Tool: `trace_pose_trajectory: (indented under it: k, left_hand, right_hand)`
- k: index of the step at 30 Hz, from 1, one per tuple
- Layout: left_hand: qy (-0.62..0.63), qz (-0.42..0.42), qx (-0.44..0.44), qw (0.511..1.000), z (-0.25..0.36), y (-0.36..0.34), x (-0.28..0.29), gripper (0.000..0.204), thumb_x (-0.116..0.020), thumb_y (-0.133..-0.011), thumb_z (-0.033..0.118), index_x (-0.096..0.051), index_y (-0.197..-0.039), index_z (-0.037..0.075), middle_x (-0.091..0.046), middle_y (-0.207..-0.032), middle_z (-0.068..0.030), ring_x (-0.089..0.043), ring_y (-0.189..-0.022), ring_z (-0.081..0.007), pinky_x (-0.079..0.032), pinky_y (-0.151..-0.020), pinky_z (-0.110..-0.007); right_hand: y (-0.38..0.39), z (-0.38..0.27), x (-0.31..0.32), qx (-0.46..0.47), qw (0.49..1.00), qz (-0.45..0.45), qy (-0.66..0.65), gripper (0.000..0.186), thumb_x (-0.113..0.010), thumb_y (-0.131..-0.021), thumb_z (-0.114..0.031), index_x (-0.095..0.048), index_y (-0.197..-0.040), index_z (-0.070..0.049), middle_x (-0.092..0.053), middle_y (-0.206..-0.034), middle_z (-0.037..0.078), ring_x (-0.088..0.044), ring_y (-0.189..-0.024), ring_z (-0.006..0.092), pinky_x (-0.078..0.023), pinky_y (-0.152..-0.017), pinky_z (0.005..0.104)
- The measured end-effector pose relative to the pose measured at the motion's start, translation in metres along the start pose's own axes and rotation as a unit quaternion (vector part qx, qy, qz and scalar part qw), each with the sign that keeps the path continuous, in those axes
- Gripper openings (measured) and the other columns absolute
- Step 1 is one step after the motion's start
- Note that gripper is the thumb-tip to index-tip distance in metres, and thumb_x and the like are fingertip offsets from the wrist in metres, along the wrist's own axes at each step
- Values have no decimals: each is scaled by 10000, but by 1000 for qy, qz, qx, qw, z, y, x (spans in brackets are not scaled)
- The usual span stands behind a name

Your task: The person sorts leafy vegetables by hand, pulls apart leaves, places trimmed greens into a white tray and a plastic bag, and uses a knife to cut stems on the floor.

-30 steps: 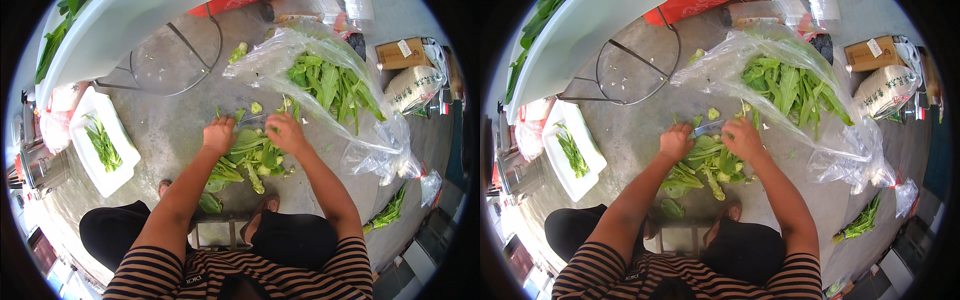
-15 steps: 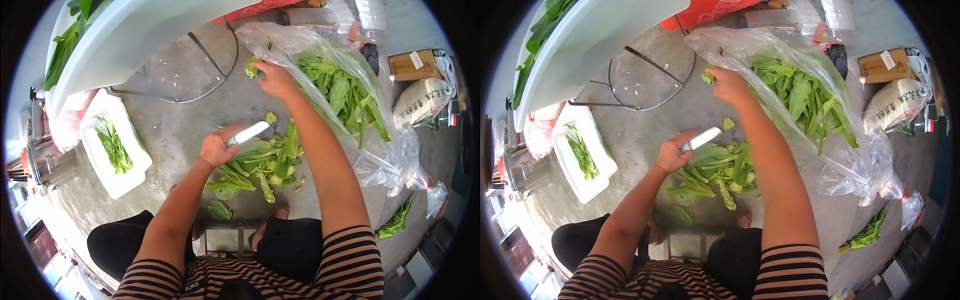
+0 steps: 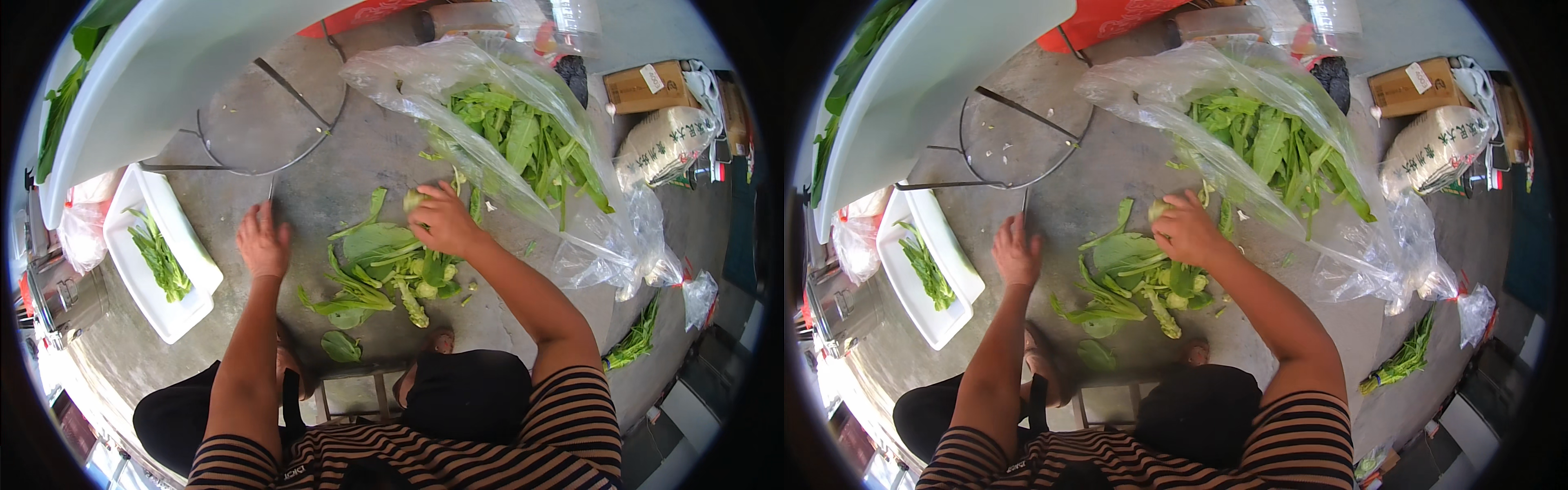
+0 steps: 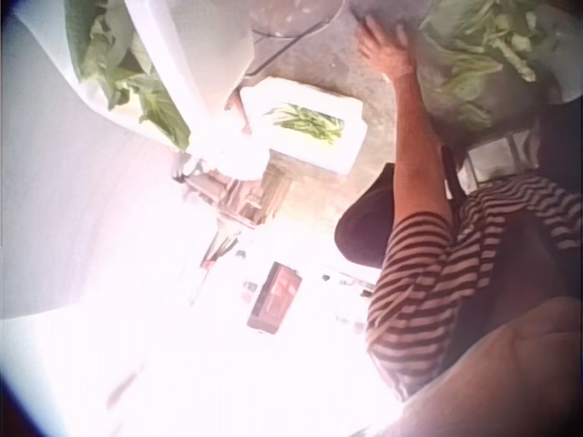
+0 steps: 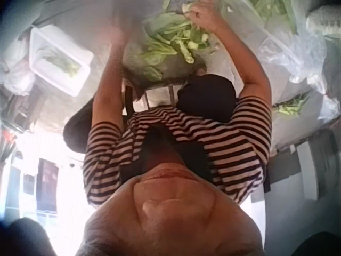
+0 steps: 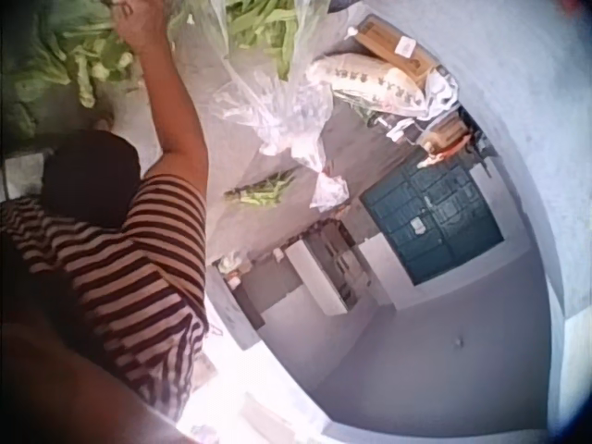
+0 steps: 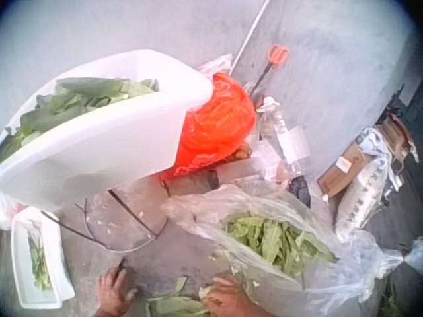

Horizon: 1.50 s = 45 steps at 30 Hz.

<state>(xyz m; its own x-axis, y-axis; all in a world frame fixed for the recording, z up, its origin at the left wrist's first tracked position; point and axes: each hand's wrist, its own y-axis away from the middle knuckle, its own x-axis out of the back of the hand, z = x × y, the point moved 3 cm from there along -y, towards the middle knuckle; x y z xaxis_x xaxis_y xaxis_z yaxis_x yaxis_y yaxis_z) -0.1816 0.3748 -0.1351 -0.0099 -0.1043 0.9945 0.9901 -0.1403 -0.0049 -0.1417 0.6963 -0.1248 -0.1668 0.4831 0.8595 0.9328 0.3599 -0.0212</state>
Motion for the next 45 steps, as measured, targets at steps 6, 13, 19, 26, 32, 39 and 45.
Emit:
trace_pose_trajectory:
  k: [6, 13, 19, 26, 32, 39, 45]
  left_hand:
    - [101, -226, -166, 955, 141, 23, 6, 1090, -749, -523, 561, -224, -1403, 189, -220, -1431, -146, -151, -1341, -343, -207, -1011, -570]
    - [76, -285, -219, 930, 165, 58, -13, 1152, -794, -479, 509, -187, -1414, 221, -172, -1450, -134, -158, -1339, -336, -252, -993, -522]
    - [95, -319, -270, 904, 170, 61, 8, 1177, -812, -445, 484, -180, -1414, 262, -129, -1462, -123, -150, -1339, -336, -284, -977, -517]
    - [28, -293, -385, 875, 166, 84, -1, 1070, -806, -487, 432, -200, -1369, 451, -125, -1466, -112, -168, -1332, -337, -322, -947, -534]
    - [104, -228, -244, 937, 177, 44, -7, 1078, -808, -487, 269, -226, -1394, 313, -267, -1394, -104, -398, -1153, -286, -433, -811, -411]
    - [365, -194, -180, 892, 176, 45, -26, 785, -670, -590, -14, -391, -1306, 148, -466, -1228, -140, -467, -1087, -348, -441, -869, -385]
    - [512, -143, -145, 834, 216, 7, 44, 683, -659, -606, -60, -462, -1241, 96, -516, -1168, -175, -504, -1063, -346, -432, -884, -366]
  right_hand:
    - [37, 32, 36, -334, 930, 47, -147, 656, -725, -657, -382, -506, -1225, -139, -620, -976, 145, -555, -1025, 256, -421, -905, 341]
    - [58, -27, 7, -158, 936, -291, 119, 1172, -812, -488, -484, -115, -1417, -329, -59, -1480, 127, -115, -1332, 406, -355, -917, 558]
    - [81, -37, -7, -148, 945, -262, 125, 1149, -821, -483, -436, -159, -1414, -311, -38, -1478, 127, -140, -1328, 381, -389, -859, 542]
    - [98, -45, -16, -112, 960, -193, 168, 1007, -791, -555, -343, -237, -1393, -279, -122, -1455, 159, -244, -1268, 386, -425, -821, 456]
    - [68, -27, -12, -161, 986, -51, 7, 807, -688, -635, -118, -331, -1351, -222, -285, -1383, 111, -367, -1162, 357, -456, -828, 433]
    - [83, -26, -42, -185, 961, 104, -175, 608, -599, -626, 45, -531, -1197, -151, -503, -1188, 139, -486, -1059, 337, -445, -868, 368]
    - [54, -40, 76, -194, 944, 169, -206, 492, -638, -624, 49, -611, -1094, -94, -584, -1069, 138, -562, -1009, 290, -442, -872, 341]
